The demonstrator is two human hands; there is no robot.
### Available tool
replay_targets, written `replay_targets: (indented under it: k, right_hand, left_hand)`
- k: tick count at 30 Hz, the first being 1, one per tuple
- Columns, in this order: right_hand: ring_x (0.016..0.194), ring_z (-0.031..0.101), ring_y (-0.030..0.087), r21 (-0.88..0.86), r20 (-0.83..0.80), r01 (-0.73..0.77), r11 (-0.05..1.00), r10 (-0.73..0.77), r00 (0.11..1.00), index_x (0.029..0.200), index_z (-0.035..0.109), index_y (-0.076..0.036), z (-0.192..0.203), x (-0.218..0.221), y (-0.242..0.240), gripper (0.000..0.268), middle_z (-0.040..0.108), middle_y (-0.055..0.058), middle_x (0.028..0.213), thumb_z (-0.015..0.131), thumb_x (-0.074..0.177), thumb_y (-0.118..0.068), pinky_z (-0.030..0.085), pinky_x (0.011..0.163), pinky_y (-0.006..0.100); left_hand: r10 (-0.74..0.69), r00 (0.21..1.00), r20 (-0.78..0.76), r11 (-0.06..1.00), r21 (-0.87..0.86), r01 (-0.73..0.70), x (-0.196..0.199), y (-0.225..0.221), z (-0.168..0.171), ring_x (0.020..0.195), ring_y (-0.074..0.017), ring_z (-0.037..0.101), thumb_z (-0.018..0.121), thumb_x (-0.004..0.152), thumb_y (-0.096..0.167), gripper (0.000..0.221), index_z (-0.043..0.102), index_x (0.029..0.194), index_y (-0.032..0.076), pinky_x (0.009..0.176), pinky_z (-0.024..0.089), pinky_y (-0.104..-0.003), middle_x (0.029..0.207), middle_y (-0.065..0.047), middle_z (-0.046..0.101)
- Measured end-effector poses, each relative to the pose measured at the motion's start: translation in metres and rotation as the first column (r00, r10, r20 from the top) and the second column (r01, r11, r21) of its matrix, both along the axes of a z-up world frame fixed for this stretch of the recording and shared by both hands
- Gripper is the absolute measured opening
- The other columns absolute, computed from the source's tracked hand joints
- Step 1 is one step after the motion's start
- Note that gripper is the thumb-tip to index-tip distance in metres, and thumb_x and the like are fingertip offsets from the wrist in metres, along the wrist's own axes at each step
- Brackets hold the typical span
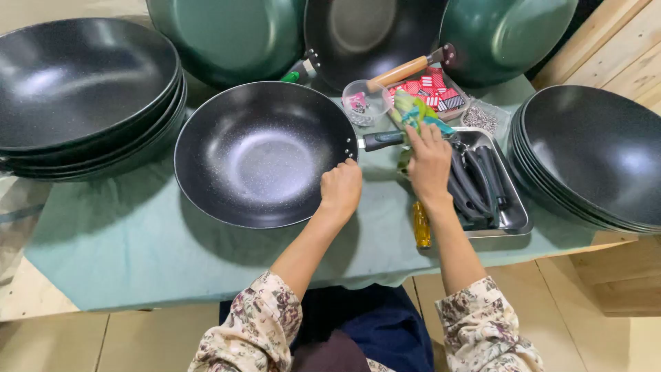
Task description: Cleaning woks with a cloth and then attaching a handle to one using a screwdriver
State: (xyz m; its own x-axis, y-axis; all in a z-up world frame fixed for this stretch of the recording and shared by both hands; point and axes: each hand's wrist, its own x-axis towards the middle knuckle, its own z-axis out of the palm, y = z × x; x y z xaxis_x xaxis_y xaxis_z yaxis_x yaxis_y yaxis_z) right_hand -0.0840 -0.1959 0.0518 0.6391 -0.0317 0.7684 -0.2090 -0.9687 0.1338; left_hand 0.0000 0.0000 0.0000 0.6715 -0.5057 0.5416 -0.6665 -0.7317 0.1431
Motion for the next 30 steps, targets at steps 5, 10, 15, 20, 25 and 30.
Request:
replay_targets:
  k: [5,10,15,20,25,30]
  right_hand:
    - [0.138,0.053,0.028,-0.056,-0.038,-0.143,0.988,0.141,0.989,0.138,0.066,-0.03,-0.002,0.008,0.05,0.054,0.063,0.005,0.143,0.063,0.088,-0.01,0.042,0.102,0.04]
    - [0.138,0.053,0.025,0.041,0.01,-0.176,0.984,0.176,0.984,0.141,0.065,-0.028,-0.007,0.013,0.044,0.048,0.063,0.004,0.143,0.059,0.096,-0.012,0.04,0.105,0.039]
    - [0.136,0.058,0.026,0.314,0.212,-0.348,0.883,0.291,0.933,0.135,0.071,-0.025,-0.001,-0.006,0.117,0.05,0.065,0.005,0.143,0.059,0.094,0.0,0.045,0.108,0.037]
    - [0.13,0.061,0.028,0.714,0.385,-0.424,0.557,0.193,0.902,0.14,0.067,-0.021,-0.001,-0.035,0.16,0.057,0.069,0.012,0.136,0.059,0.091,0.006,0.05,0.106,0.041]
    - [0.131,0.059,0.03,0.792,0.48,-0.496,0.356,0.14,0.866,0.14,0.065,-0.013,0.017,-0.047,0.192,0.045,0.065,0.017,0.139,0.06,0.097,-0.001,0.049,0.109,0.045]
    - [0.142,0.047,0.04,0.708,0.593,-0.616,0.346,0.182,0.784,0.139,0.065,-0.008,0.075,-0.05,0.208,0.033,0.048,0.024,0.155,0.049,0.11,-0.015,0.038,0.118,0.051]
  left_hand:
    - [-0.024,0.999,-0.029,1.0,0.005,0.024,-0.003,0.007,0.007,0.058,-0.0309,0.074,0.05,0.086,0.003,0.013,0.064,0.088,0.006,0.054,0.059,-0.049,0.068,-0.006,0.065]
    - [-0.076,0.992,-0.097,0.997,0.022,0.078,-0.007,0.018,0.022,0.061,-0.0344,0.074,0.048,0.088,0.003,0.014,0.062,0.09,0.005,0.055,0.059,-0.052,0.07,-0.009,0.067]
    - [-0.184,0.929,-0.32,0.982,-0.014,0.19,-0.013,0.025,0.062,0.069,-0.0448,0.074,0.052,0.084,0.001,0.019,0.066,0.096,0.0,0.062,0.058,-0.06,0.07,-0.015,0.07]
    - [-0.213,0.91,-0.355,0.976,-0.123,0.18,-0.027,0.046,0.127,0.075,-0.0475,0.074,0.049,0.09,0.009,0.033,0.065,0.119,0.004,0.069,0.058,-0.063,0.075,-0.019,0.071]
    - [-0.272,0.869,-0.414,0.95,-0.261,0.173,-0.039,0.069,0.173,0.084,-0.0518,0.072,0.054,0.095,0.024,0.037,0.065,0.13,0.021,0.078,0.057,-0.064,0.085,-0.021,0.074]
    - [-0.442,0.846,-0.3,0.788,-0.58,0.207,-0.054,0.086,0.211,0.067,-0.0459,0.071,0.06,0.095,0.018,0.039,0.066,0.133,0.008,0.065,0.059,-0.056,0.062,-0.017,0.069]
